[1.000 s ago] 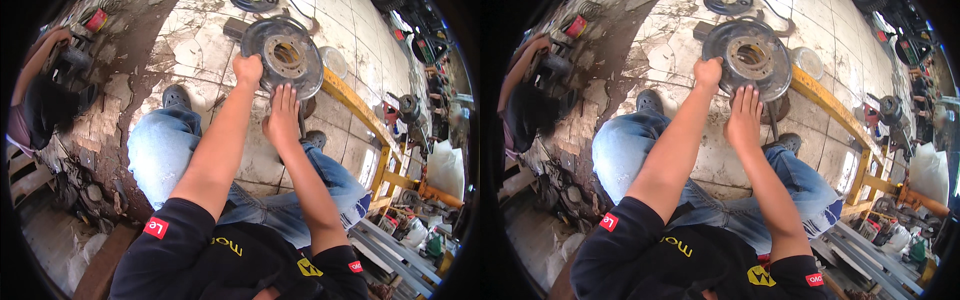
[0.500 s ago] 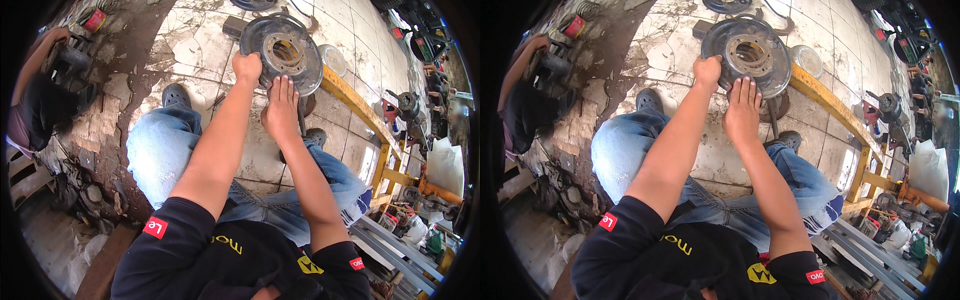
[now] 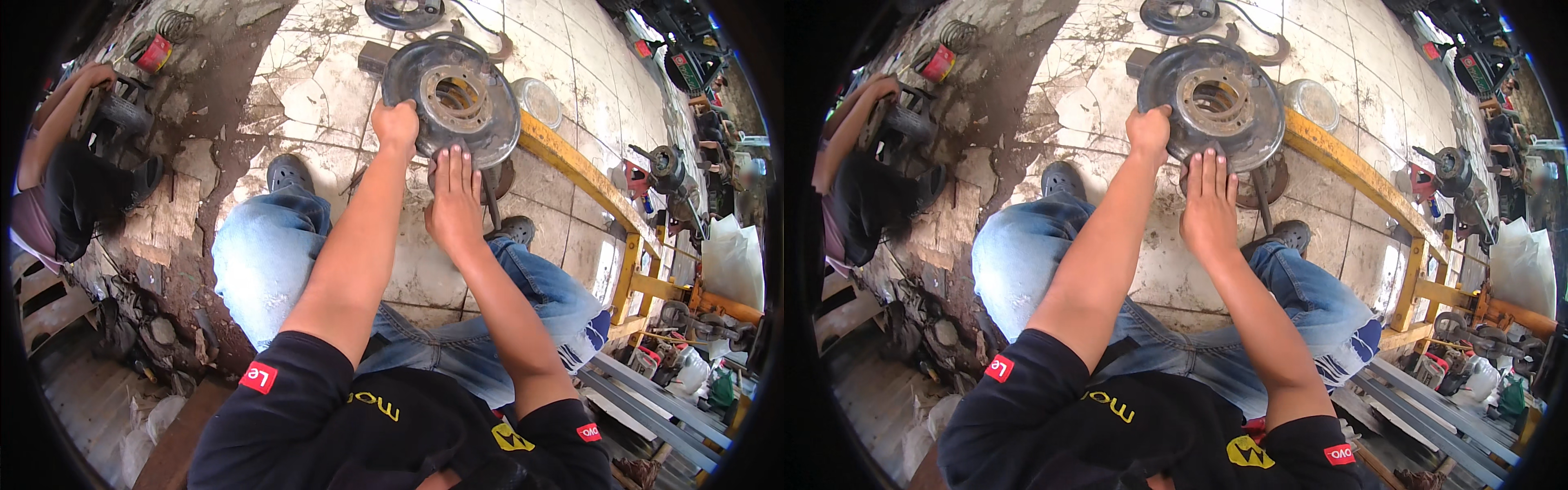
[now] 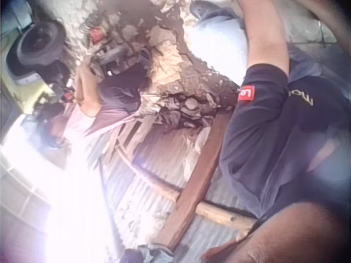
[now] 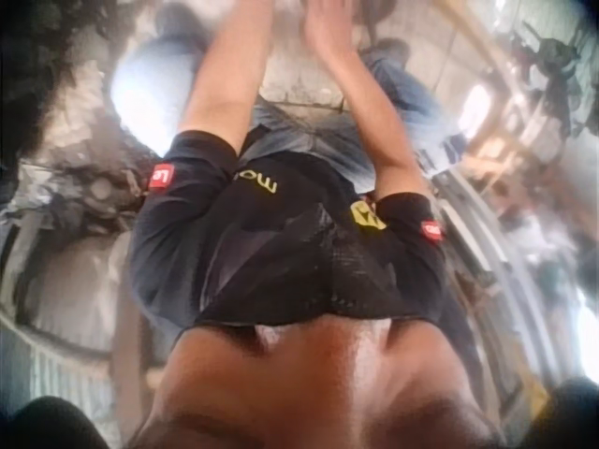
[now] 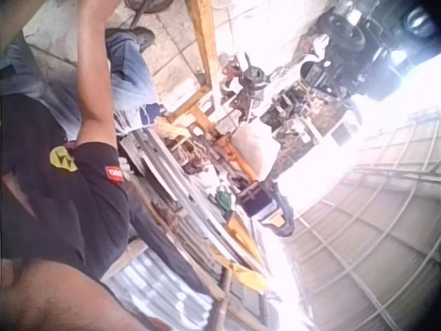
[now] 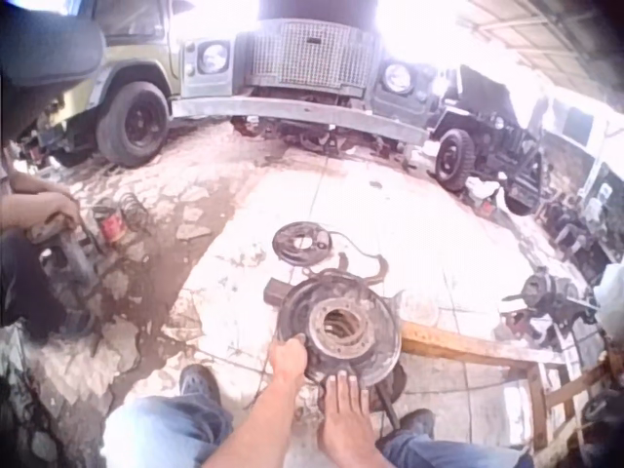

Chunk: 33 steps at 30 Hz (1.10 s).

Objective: The person scrubs the surface of a brake drum with a wire brush while sitting on the floor. They rotate the drum to clean different sections, focusing on the inner and outer surfaces.

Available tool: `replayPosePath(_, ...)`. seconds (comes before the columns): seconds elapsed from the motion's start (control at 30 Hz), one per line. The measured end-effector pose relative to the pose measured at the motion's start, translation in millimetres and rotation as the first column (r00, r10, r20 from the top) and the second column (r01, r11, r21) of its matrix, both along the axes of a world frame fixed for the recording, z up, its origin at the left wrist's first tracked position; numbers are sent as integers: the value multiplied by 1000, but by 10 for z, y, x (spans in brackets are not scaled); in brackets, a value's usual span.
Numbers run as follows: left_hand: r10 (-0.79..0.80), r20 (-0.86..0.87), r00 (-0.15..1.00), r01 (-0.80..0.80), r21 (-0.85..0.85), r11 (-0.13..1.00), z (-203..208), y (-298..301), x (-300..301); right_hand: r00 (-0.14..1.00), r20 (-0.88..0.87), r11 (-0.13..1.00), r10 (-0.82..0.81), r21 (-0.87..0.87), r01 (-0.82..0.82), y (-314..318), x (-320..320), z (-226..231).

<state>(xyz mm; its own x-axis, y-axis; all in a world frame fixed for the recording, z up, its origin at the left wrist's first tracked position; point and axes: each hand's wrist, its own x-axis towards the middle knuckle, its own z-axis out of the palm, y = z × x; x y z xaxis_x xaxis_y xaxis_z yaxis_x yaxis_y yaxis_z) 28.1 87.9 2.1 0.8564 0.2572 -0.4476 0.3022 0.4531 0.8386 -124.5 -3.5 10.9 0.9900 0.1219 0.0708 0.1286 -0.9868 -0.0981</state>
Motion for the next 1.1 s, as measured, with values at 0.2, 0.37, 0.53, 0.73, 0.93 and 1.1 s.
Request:
replayPosePath(0.2, -25, -7, 1000, 25, 29, 999, -88, -1, -29, 996, -65, 996, -53, 66, 57, 7, 175, 83)
replayPosePath(0.37, 2, -20, 1000, -1, 19, 1000, -115, 12, -16, 998, -37, 998, -51, 27, 52, 7, 198, 116)
replayPosePath(0.53, -8, -51, 999, 10, 38, 999, -81, 9, -53, 998, -37, 997, -57, 41, 59, 109, -35, 106)
replayPosePath(0.73, -28, -25, 999, 27, -27, 999, 5, 6, -24, 996, -25, 994, -85, 62, 86, 70, 159, 76)
replayPosePath(0.93, 6, -50, 999, -10, -66, 998, -13, 20, -52, 999, 12, 1000, -31, 2, 31, 26, 106, 9)
replayPosePath(1.1, -37, -51, 998, 35, -31, 999, -14, 50, -34, 997, -73, 999, -12, 52, 16, 0, 159, 139)
